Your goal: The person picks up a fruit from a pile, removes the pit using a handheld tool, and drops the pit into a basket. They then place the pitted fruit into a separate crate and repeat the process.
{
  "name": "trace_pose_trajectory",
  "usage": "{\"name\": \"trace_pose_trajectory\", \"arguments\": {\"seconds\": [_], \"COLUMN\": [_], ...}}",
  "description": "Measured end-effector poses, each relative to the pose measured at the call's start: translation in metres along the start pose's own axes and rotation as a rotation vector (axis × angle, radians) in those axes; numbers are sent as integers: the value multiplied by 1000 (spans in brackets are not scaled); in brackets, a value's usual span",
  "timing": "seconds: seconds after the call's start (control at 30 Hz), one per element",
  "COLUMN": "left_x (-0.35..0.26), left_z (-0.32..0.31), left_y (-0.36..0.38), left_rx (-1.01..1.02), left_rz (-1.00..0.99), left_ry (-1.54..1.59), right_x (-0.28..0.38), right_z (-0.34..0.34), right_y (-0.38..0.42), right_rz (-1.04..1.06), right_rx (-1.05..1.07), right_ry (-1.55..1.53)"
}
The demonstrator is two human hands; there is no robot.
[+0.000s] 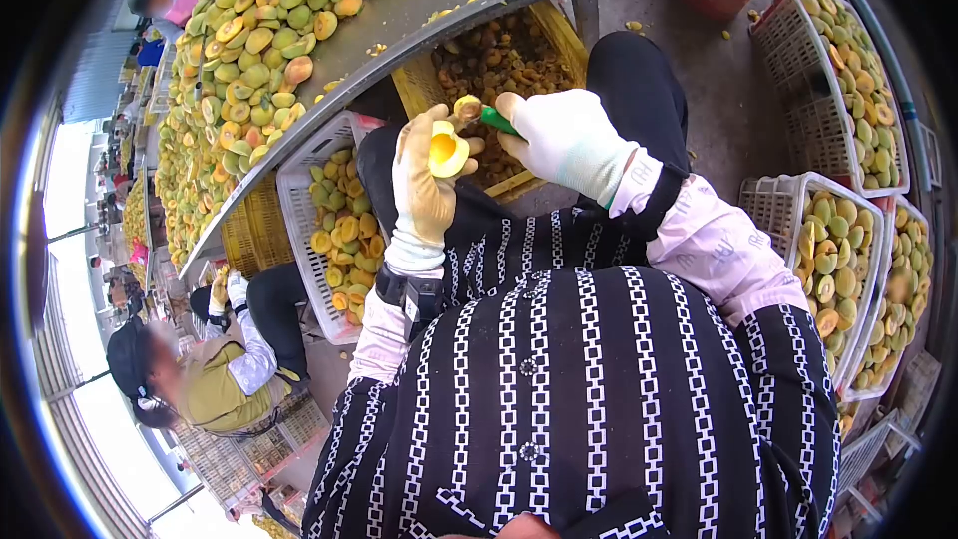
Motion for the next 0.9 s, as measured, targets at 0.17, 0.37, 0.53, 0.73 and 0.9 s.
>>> {"name": "trace_pose_trajectory", "arguments": {"seconds": [0.17, 0.37, 0.53, 0.73, 0.9], "left_x": [-4, 31, 17, 26, 43], "left_z": [-12, -13, -34, -17, 9], "left_y": [0, -4, 7, -3, -11], "left_rx": [-45, 118, 373, 194, -69], "left_rz": [-144, 92, 231, 176, 99], "left_ry": [-297, 189, 488, 0, -4], "right_x": [17, 6, 6, -5, -26], "right_z": [9, -1, 1, -13, -25], "right_y": [7, 6, 10, 14, 2], "right_rz": [86, 57, 137, 116, 17], "right_rx": [-19, -110, -143, -108, -86], "right_ry": [121, 265, 285, 259, 127]}}
Point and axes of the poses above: each hand's wrist, its own y-axis away from the middle knuckle, its own z-axis out of the back of the hand, x = y × z, the point moved 5 cm from there along -y, towards the middle knuckle, and after that the axes turned 5 degrees about x, right-handed, at the moved point
